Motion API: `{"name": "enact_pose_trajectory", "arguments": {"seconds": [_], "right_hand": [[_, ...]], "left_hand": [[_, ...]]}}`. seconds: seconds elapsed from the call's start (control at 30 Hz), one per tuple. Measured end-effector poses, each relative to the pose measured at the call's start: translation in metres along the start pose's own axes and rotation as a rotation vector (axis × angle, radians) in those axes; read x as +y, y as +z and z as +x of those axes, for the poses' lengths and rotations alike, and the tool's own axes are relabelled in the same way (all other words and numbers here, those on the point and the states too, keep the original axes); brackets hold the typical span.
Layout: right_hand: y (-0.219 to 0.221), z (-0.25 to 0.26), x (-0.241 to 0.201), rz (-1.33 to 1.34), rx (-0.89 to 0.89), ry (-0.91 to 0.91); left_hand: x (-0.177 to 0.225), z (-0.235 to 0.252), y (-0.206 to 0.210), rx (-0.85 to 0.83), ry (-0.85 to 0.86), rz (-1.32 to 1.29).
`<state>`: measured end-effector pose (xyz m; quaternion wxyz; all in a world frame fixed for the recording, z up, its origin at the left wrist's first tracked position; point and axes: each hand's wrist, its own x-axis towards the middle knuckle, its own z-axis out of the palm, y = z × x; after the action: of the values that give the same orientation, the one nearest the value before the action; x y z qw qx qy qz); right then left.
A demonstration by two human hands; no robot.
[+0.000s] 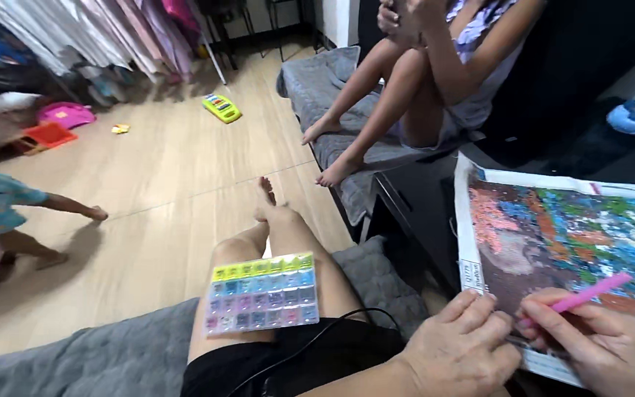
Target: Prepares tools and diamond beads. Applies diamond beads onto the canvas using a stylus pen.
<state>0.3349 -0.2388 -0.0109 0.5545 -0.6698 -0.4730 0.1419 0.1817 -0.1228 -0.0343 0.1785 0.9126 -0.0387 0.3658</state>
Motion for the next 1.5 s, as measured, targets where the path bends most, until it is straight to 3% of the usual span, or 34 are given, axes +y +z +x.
{"name": "enact_pose_trajectory", "arguments": {"seconds": [0.57, 0.77, 1.07, 1.33, 1.5], "right_hand": [[-0.006, 0.001, 0.001, 0.044, -0.031, 0.040], [-0.009, 0.001, 0.001, 0.043, -0.049, 0.052], [-0.004, 0.003, 0.007, -0.040, 0.055, -0.047], [-0.001, 0.002, 0.008, -0.043, 0.086, -0.020], [0.000, 0.002, 0.006, -0.015, 0.100, 0.000]], "left_hand": [[-0.001, 0.002, 0.001, 0.016, 0.068, -0.027], [0.004, 0.011, 0.000, -0.129, 0.041, 0.119], [0.000, 0.013, 0.000, -0.133, 0.075, -0.039], [-0.003, 0.006, 0.002, -0.128, 0.073, -0.047], [-0.009, -0.015, -0.022, -0.080, 0.049, -0.102]]}}
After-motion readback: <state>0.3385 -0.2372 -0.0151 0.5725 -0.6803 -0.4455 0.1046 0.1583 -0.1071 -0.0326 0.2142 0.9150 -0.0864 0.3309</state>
